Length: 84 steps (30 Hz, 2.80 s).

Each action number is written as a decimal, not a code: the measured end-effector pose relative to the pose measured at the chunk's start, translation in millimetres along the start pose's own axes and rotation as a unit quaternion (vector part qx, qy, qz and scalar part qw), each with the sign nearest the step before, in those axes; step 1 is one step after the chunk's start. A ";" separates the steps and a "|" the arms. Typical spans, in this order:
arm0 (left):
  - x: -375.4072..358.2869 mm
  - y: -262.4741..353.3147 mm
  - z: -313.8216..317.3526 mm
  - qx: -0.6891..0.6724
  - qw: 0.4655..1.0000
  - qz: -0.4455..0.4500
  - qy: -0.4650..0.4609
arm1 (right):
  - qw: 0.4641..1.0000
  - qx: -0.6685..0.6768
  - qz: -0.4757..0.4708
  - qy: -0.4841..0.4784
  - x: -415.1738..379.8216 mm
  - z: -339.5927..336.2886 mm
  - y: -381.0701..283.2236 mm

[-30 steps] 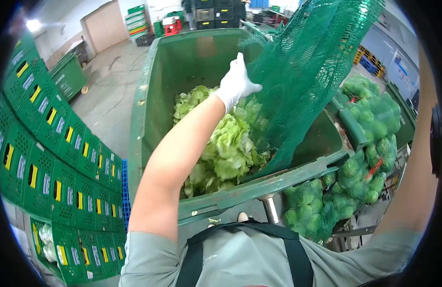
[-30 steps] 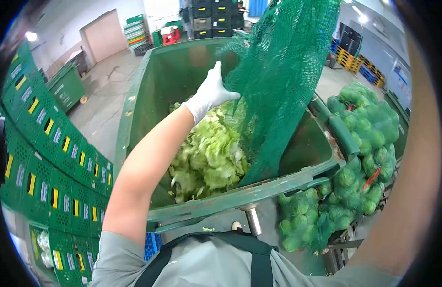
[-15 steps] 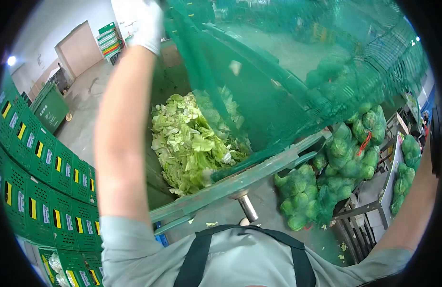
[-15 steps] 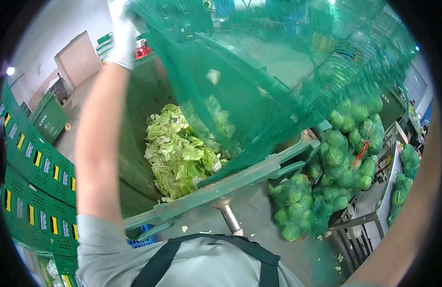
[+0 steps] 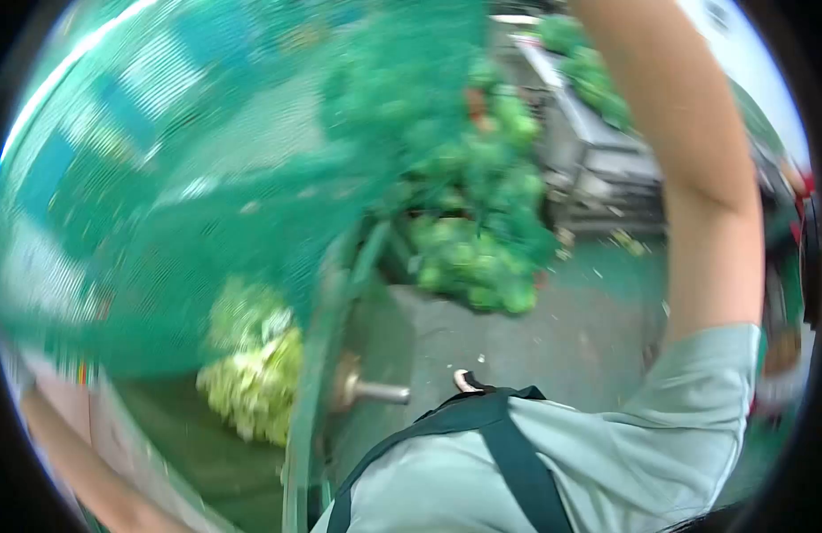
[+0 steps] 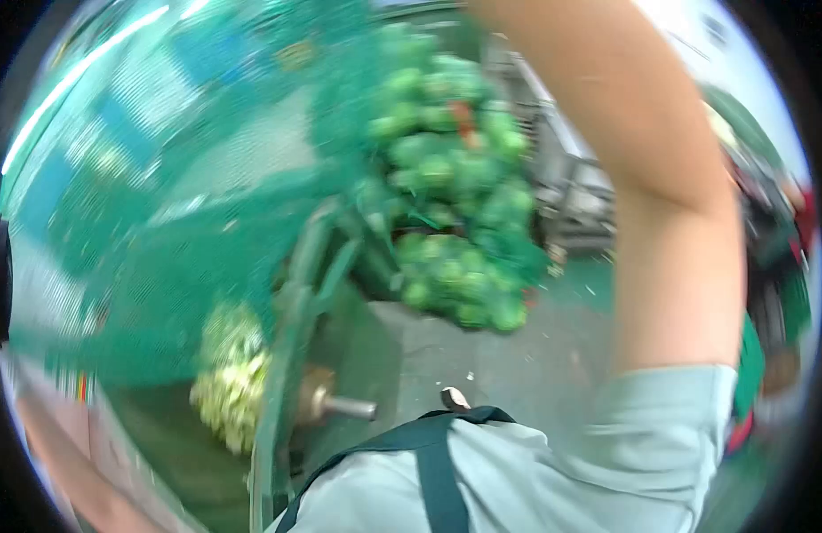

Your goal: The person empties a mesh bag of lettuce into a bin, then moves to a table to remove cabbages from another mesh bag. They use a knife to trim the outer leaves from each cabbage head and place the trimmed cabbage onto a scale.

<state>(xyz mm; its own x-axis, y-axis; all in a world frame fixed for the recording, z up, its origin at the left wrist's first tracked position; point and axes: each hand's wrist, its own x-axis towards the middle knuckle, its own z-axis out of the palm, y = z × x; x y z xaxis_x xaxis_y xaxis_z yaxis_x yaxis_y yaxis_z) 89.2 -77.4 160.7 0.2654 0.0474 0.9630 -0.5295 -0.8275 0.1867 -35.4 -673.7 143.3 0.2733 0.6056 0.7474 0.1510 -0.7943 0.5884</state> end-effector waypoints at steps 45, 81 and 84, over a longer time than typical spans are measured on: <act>-363.5 1299.7 779.0 -0.555 0.753 0.248 -0.253 | 0.634 -0.306 0.626 -0.335 -979.7 -417.5 318.0; -381.4 1870.3 1060.2 -0.516 0.570 0.121 -0.628 | 0.588 -0.224 0.702 -0.334 -1476.9 -413.2 956.6; -406.8 1806.0 1019.9 -0.490 0.639 0.092 -0.585 | 0.565 -0.219 0.711 -0.357 -1495.2 -399.3 953.5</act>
<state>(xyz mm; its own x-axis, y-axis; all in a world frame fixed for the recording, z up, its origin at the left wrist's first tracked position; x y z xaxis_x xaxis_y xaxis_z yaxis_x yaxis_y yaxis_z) -153.3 -2161.8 -92.3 0.2431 -0.9264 0.2876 -0.7374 0.0161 0.6752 -679.4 -2317.4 -290.0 0.1594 -0.9274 0.3383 -0.9102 -0.2708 -0.3135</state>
